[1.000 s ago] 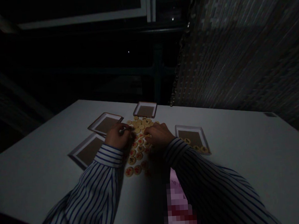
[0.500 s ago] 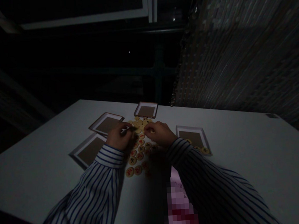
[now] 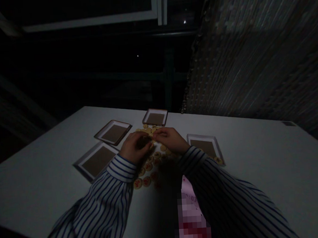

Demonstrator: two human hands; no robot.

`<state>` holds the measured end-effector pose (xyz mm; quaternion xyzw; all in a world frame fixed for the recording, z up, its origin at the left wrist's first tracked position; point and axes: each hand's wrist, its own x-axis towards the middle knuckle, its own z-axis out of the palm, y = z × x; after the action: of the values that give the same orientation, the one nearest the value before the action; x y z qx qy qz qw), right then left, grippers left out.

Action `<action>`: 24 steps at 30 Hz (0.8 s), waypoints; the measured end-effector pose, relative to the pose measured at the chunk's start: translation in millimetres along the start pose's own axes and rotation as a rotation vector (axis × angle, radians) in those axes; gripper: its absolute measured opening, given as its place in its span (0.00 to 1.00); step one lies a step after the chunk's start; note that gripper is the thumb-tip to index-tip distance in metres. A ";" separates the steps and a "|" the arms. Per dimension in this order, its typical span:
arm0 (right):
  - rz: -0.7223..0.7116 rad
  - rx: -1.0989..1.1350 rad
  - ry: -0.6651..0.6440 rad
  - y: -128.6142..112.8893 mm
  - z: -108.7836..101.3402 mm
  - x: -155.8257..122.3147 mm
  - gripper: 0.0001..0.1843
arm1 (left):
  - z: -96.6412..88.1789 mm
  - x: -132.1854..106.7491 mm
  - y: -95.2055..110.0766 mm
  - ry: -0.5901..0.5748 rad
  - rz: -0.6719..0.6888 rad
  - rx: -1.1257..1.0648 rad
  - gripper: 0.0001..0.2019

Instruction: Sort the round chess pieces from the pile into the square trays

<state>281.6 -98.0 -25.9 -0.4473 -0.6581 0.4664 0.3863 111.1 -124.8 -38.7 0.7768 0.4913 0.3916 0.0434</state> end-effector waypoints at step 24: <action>0.033 0.039 -0.079 1.7 1.6 -1.3 0.12 | 4.3 -2.6 9.8 -0.034 0.025 0.072 0.11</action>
<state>280.9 -99.4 -28.0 -0.4318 -0.6562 0.5027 0.3610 120.5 -130.5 -38.7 0.7906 0.4946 0.3606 0.0188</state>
